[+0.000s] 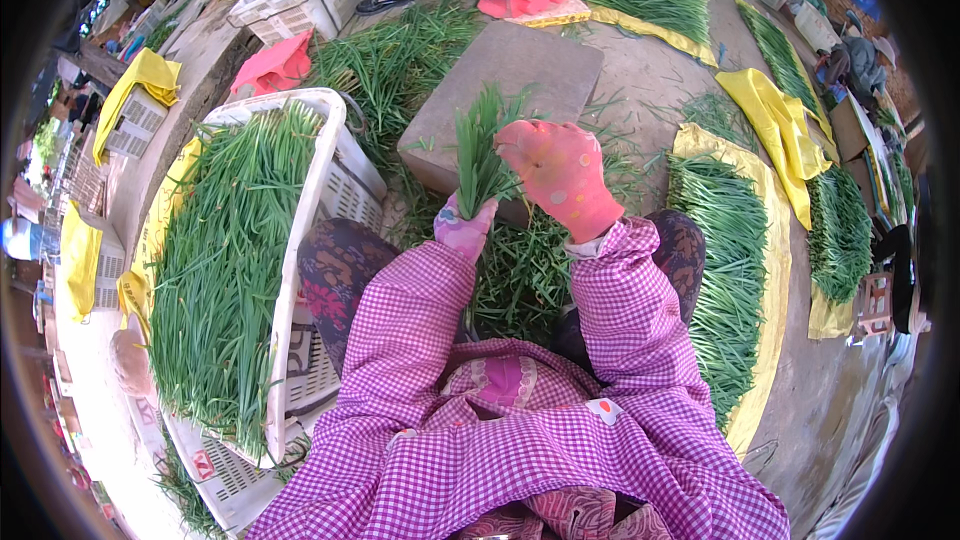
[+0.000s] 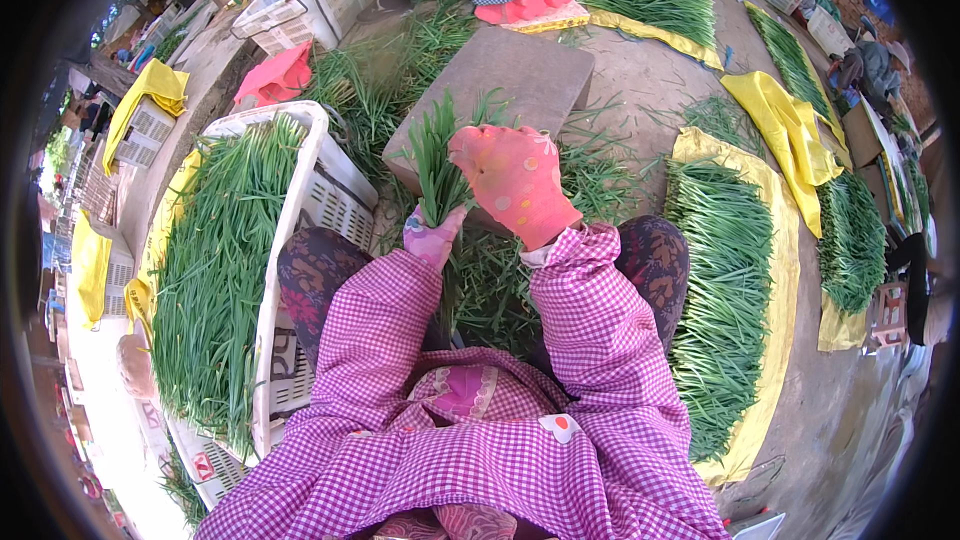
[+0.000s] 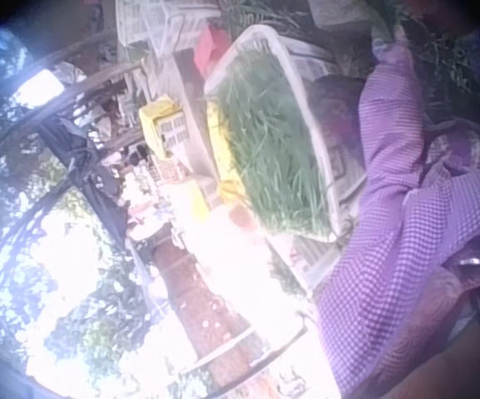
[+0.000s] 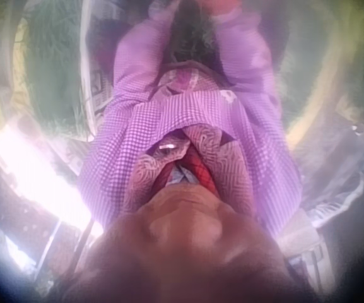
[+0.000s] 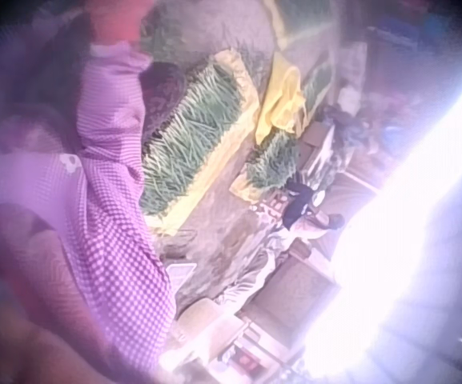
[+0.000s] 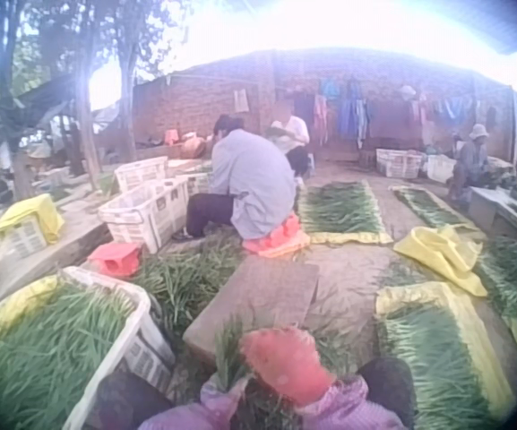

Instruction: The person picks up a bunch of green chives, removes the dry outer skins and debris from the root ends by hand, and places the cleaned bunch onto a yellow mat.

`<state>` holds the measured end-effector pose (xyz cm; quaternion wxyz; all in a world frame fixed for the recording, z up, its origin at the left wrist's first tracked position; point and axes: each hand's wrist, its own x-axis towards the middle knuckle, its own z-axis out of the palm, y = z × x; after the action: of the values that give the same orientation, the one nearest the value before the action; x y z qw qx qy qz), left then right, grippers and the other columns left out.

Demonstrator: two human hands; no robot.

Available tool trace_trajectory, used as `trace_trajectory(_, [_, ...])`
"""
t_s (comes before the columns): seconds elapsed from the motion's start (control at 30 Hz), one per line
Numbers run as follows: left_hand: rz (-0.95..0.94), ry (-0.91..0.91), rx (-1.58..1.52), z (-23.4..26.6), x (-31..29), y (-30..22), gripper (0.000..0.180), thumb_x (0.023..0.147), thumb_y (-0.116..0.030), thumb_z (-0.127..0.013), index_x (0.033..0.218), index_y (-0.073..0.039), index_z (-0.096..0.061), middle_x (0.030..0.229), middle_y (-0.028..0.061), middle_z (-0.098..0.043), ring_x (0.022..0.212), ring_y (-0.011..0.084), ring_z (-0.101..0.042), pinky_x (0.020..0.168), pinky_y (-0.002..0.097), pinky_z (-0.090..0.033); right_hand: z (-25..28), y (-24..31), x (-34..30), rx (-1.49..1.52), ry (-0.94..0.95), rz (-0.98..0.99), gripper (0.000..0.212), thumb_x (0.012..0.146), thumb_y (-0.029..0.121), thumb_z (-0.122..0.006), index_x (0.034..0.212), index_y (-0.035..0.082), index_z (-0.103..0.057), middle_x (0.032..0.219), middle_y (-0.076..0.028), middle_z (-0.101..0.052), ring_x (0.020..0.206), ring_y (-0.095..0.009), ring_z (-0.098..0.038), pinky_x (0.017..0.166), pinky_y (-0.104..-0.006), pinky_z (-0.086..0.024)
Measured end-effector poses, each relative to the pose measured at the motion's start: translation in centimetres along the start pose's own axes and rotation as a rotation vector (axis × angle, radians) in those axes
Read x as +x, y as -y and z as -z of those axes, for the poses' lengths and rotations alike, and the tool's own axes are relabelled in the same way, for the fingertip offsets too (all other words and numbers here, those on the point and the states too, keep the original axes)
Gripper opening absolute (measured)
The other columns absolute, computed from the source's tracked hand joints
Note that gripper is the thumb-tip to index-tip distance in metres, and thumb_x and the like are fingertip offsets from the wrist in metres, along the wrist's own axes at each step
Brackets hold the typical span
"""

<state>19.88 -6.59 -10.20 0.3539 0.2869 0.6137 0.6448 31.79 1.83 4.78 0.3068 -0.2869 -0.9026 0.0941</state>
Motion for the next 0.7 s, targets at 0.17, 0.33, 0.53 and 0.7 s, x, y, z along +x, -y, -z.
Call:
trace_trajectory(0.17, [-0.063, -0.022, 0.225, -0.6, -0.7, -3.2, 0.039, 0.080, -0.007, -0.065, 0.116, 0.001, -0.053, 0.104, 0.0084, -0.064, 0.093, 0.0155, -0.060, 0.083, 0.0273, -0.047, -0.8, -1.0, -0.4, 0.236, -0.171, -0.082, 0.012, 0.076, 0.011, -0.063, 0.088, 0.008, -0.064, 0.075, -0.009, -0.064, 0.067, -0.023, -0.062, 0.058, -0.0316, -0.047])
trace_trajectory(0.33, [-0.223, -0.013, 0.489, 0.8, 0.6, 0.1, 0.036, 0.079, -0.007, -0.065, 0.114, -0.001, -0.055, 0.101, 0.0092, -0.064, 0.095, 0.0189, -0.061, 0.083, 0.0281, -0.048, 0.4, -0.3, -0.1, 0.822, -0.214, -0.441, 0.010, 0.081, 0.011, -0.061, 0.089, 0.006, -0.063, 0.071, -0.004, -0.060, 0.058, -0.012, -0.055, 0.055, -0.0251, -0.044])
trace_trajectory(0.53, [-0.196, -0.045, 0.778, 0.8, -0.6, -2.7, 0.044, 0.078, -0.003, -0.065, 0.119, 0.002, -0.049, 0.110, 0.0124, -0.060, 0.101, 0.0197, -0.059, 0.087, 0.0278, -0.047, 4.5, -0.8, -0.1, 1.060, -0.085, -0.475, 0.017, 0.083, 0.020, -0.060, 0.086, 0.003, -0.064, 0.068, -0.003, -0.060, 0.056, -0.012, -0.054, 0.053, -0.0250, -0.043])
trace_trajectory(0.7, [-0.432, -0.148, 0.670, 1.3, 0.7, -0.1, 0.032, 0.075, -0.014, -0.064, 0.107, -0.009, -0.059, 0.096, 0.0104, -0.063, 0.087, 0.0313, -0.061, 0.077, 0.0370, -0.050, 5.8, -0.1, -1.0, 0.284, 0.216, -0.113, 0.025, 0.079, 0.035, -0.063, 0.082, 0.011, -0.064, 0.065, -0.010, -0.060, 0.063, -0.026, -0.060, 0.056, -0.0357, -0.046])
